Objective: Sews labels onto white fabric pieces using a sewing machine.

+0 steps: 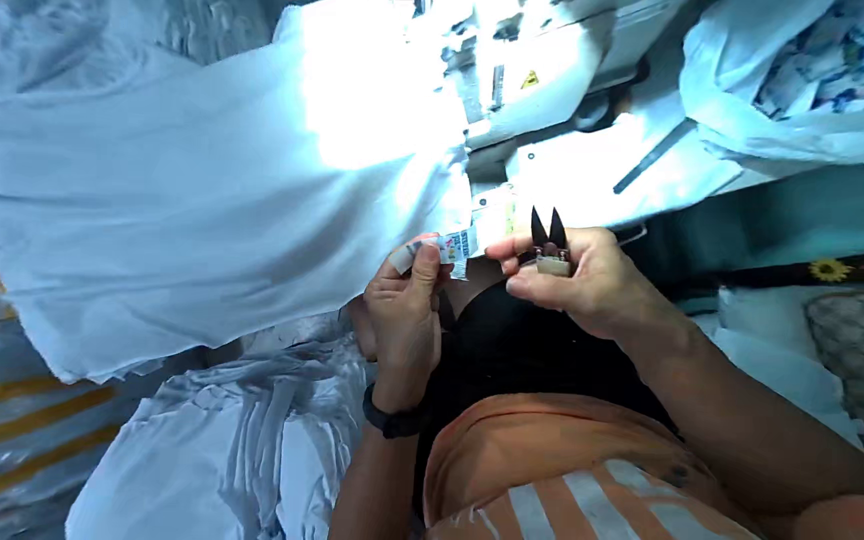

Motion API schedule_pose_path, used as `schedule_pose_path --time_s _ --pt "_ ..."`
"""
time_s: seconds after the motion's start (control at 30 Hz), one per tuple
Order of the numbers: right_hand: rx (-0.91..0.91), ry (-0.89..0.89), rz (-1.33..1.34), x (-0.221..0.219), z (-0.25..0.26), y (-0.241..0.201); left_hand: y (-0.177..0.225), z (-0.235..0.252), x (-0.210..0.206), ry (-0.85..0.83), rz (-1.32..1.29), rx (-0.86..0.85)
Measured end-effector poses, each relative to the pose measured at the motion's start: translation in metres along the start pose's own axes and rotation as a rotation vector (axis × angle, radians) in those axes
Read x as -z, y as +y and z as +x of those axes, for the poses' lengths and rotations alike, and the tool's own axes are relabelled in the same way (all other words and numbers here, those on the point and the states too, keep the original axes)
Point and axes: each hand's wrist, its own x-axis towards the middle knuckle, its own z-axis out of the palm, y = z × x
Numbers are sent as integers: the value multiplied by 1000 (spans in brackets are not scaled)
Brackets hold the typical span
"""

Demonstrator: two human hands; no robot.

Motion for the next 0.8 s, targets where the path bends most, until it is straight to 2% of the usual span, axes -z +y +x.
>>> schedule_pose_path --time_s 0.23,0.43,0.57,0.7,0.8 --pt "29 138 188 -25 16 9 -11 3 9 16 -46 36" --pt "246 154 -35 -31 21 6 -4 3 11 14 -203 153" --pt "416 96 -123 -31 25 -1 0 4 14 -195 -322 302" --pt "417 35 -188 -26 29 -14 -4 10 23 -424 -378 381" --pt "387 10 -153 -25 29 -18 -5 13 24 -509 -378 394"
